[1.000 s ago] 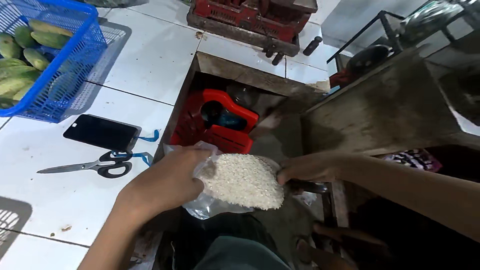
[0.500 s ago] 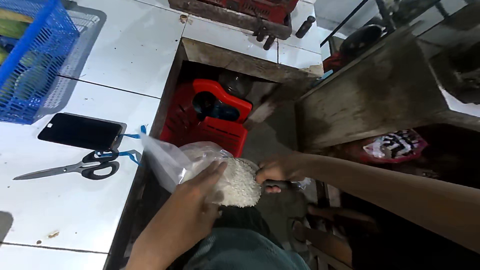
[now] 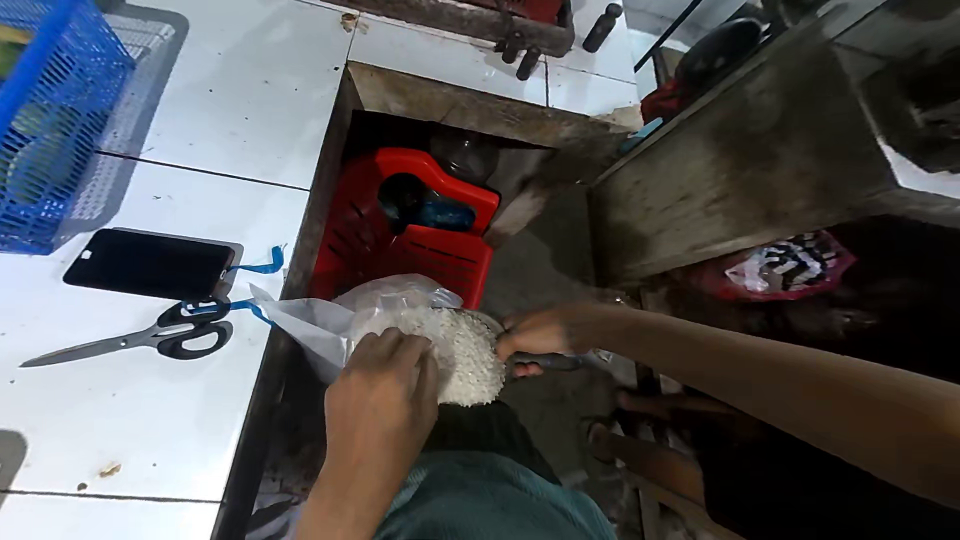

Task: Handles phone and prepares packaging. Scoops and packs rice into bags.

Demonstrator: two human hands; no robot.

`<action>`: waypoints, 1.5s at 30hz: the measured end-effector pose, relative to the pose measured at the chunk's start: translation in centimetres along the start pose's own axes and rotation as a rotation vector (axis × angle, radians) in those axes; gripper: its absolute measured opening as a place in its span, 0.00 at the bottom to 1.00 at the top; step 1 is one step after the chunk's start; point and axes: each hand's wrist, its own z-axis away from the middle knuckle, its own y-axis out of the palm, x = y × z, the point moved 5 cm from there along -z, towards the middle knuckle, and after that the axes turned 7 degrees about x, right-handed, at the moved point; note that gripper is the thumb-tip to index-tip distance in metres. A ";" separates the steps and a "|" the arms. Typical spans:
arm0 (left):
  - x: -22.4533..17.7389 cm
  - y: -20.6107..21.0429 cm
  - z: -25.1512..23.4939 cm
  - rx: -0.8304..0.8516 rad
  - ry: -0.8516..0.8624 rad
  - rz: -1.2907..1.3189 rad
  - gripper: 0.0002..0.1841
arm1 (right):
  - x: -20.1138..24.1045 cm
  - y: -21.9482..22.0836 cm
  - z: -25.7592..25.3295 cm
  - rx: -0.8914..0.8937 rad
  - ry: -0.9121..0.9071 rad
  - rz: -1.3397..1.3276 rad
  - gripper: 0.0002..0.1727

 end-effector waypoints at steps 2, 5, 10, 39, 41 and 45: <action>-0.3 0.2 0.0 -0.015 0.022 -0.019 0.15 | -0.2 0.1 -0.3 -0.027 -0.012 -0.008 0.07; -0.1 1.2 0.1 0.025 0.073 0.078 0.16 | 0.2 0.0 -0.3 -0.016 0.004 0.007 0.06; 0.6 3.1 0.2 0.070 0.100 0.191 0.15 | 0.1 -0.6 -1.5 -0.016 0.016 0.038 0.06; -2.5 1.3 0.4 0.063 0.044 0.701 0.10 | 7.2 -1.1 3.0 -0.214 -0.057 0.312 0.16; -2.5 -0.5 0.3 0.002 0.086 0.757 0.09 | 9.1 -0.7 5.4 -0.304 -0.055 0.297 0.14; -2.2 -3.7 0.8 -0.184 0.124 0.804 0.08 | 13.2 -2.1 5.2 -0.189 -0.378 0.558 0.12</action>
